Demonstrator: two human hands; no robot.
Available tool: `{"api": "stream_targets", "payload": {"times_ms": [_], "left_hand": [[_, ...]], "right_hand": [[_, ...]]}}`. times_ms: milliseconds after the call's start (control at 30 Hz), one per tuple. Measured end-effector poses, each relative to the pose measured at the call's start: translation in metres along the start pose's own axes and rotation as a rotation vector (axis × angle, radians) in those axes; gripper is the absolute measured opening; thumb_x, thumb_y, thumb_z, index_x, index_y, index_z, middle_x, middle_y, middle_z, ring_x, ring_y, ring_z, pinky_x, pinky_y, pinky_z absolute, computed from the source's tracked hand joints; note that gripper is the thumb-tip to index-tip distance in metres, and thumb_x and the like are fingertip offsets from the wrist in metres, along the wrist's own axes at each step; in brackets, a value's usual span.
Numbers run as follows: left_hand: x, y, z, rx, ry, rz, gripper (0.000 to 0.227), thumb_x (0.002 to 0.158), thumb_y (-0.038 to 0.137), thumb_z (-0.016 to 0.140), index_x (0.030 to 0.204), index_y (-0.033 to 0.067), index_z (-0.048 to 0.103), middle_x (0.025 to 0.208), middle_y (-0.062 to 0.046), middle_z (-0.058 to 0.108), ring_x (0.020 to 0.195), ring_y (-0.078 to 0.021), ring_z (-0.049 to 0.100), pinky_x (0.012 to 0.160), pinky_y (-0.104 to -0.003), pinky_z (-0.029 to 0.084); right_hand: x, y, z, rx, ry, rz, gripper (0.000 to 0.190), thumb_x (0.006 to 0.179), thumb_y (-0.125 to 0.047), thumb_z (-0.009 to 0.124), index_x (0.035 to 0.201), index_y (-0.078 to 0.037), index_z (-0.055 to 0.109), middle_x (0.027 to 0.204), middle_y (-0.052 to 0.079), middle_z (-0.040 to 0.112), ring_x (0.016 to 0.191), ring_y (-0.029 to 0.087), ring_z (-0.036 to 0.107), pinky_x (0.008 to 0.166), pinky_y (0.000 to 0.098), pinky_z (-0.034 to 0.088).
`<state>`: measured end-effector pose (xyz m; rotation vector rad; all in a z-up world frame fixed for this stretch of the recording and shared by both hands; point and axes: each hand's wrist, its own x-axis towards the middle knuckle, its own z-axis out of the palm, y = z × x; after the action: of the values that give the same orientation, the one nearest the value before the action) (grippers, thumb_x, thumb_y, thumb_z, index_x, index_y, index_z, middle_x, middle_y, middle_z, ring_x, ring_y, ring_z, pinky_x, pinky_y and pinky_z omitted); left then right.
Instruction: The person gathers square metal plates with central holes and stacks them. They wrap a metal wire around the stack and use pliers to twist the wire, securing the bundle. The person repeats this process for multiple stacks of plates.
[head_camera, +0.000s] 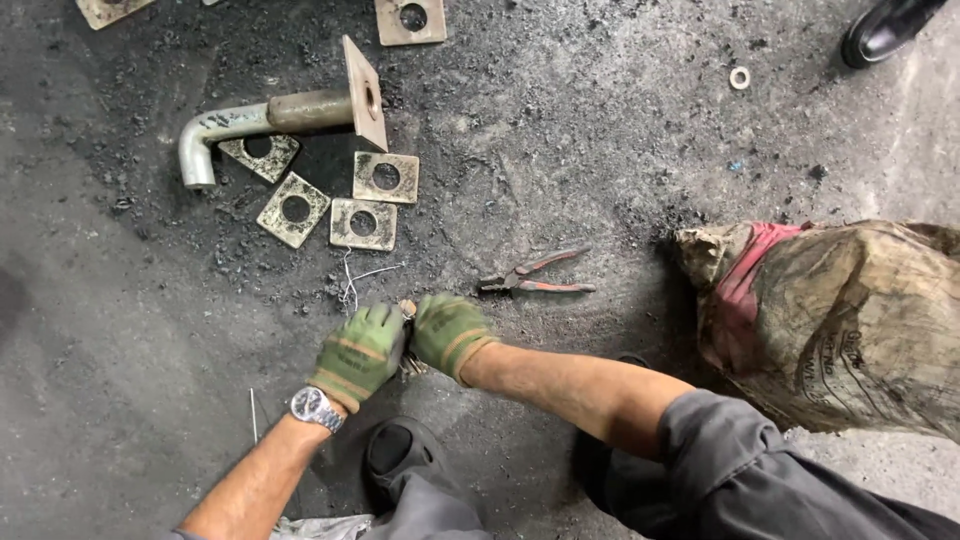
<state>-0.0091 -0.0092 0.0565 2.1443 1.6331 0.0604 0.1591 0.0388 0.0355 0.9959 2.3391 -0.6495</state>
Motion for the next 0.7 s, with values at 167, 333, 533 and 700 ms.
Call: {"api": "stream_targets", "payload": {"times_ms": [167, 333, 533, 700], "left_hand": [[0.003, -0.007, 0.001, -0.075, 0.049, 0.048, 0.014, 0.085, 0.017, 0.069, 0.096, 0.0086, 0.064, 0.09, -0.013, 0.06, 0.085, -0.0341, 0.064, 0.07, -0.046, 0.056], [0.001, -0.006, 0.0, -0.13, 0.074, 0.041, 0.012, 0.083, 0.015, 0.07, 0.092, 0.0083, 0.065, 0.087, -0.013, 0.062, 0.081, -0.0339, 0.065, 0.067, -0.046, 0.054], [-0.003, -0.005, 0.003, -0.201, 0.034, -0.031, 0.015, 0.085, 0.019, 0.072, 0.097, 0.0098, 0.069, 0.086, -0.012, 0.065, 0.076, -0.0332, 0.067, 0.065, -0.044, 0.055], [-0.013, -0.017, 0.004, -0.052, 0.316, 0.028, 0.033, 0.08, 0.029, 0.074, 0.108, 0.0107, 0.07, 0.105, -0.015, 0.071, 0.093, -0.0336, 0.072, 0.079, -0.042, 0.059]], "right_hand": [[0.014, -0.003, 0.007, 0.019, 0.054, -0.075, 0.04, 0.098, -0.036, 0.05, 0.107, -0.002, 0.068, 0.101, 0.018, 0.07, 0.091, 0.032, 0.071, 0.07, 0.0471, 0.058], [0.006, 0.005, 0.003, 0.178, -0.031, -0.114, 0.042, 0.098, -0.039, 0.051, 0.106, -0.002, 0.069, 0.099, 0.018, 0.073, 0.089, 0.031, 0.073, 0.072, 0.0476, 0.058], [0.005, 0.012, 0.035, 0.212, 0.167, -0.148, 0.035, 0.1, -0.038, 0.055, 0.097, -0.006, 0.068, 0.092, 0.018, 0.075, 0.082, 0.033, 0.073, 0.072, 0.048, 0.057], [-0.018, 0.007, -0.02, 0.252, 0.451, -0.21, 0.025, 0.089, -0.03, 0.066, 0.095, -0.007, 0.067, 0.087, 0.018, 0.069, 0.071, 0.035, 0.069, 0.06, 0.0498, 0.053]]}}
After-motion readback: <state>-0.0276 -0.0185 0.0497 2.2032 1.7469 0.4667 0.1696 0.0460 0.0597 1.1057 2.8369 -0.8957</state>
